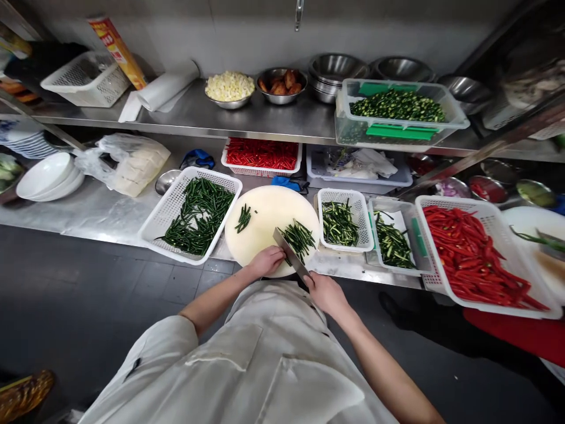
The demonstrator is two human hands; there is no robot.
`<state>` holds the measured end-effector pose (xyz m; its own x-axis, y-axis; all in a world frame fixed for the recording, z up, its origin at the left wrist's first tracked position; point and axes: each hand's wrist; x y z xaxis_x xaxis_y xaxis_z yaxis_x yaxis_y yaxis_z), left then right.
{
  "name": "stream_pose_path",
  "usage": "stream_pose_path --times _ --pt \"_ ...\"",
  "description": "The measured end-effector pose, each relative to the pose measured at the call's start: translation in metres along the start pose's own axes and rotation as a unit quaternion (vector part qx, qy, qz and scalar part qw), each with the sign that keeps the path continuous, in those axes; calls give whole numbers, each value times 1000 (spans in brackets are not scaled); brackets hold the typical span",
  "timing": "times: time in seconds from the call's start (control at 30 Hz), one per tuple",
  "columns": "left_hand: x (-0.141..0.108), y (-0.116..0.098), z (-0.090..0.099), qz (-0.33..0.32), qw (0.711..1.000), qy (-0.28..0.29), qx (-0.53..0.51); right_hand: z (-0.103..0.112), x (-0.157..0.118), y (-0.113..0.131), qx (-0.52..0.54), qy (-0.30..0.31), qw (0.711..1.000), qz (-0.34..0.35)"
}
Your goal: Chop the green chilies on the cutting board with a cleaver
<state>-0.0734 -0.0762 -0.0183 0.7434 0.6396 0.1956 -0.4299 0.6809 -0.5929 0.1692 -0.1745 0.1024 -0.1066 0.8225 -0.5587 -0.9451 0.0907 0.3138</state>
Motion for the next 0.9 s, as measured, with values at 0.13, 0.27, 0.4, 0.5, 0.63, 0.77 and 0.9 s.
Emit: stream_pose_path --times 0.13,0.27,0.4,0.5,0.63,0.77,0.9 --pt "-1 0 0 1 1000 -1 7 0 18 6 14 8 1000 2" --pt "0 -4 0 2 1000 -1 15 4 63 37 25 -32 999 -13" --pt "1 9 24 2 998 0 61 9 76 47 68 -78 995 13" --pt "-3 36 53 144 976 -119 110 -1 54 28 102 -82 991 31" --pt "-14 67 75 303 917 -219 141 -15 22 -8 117 20 990 78" --pt "-24 60 61 257 946 -160 118 -10 12 -20 115 28 991 65" --pt "-24 33 32 181 968 -138 106 -1 15 -3 43 -27 999 -8"
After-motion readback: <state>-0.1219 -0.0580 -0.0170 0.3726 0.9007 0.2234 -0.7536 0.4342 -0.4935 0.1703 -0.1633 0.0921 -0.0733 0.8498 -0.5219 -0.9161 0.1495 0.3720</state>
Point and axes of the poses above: each hand's wrist, its own x-axis towards the middle knuckle, its own z-axis out of the back of the hand, y = z × x, and after that the axes turned 3 degrees about y, right-handed
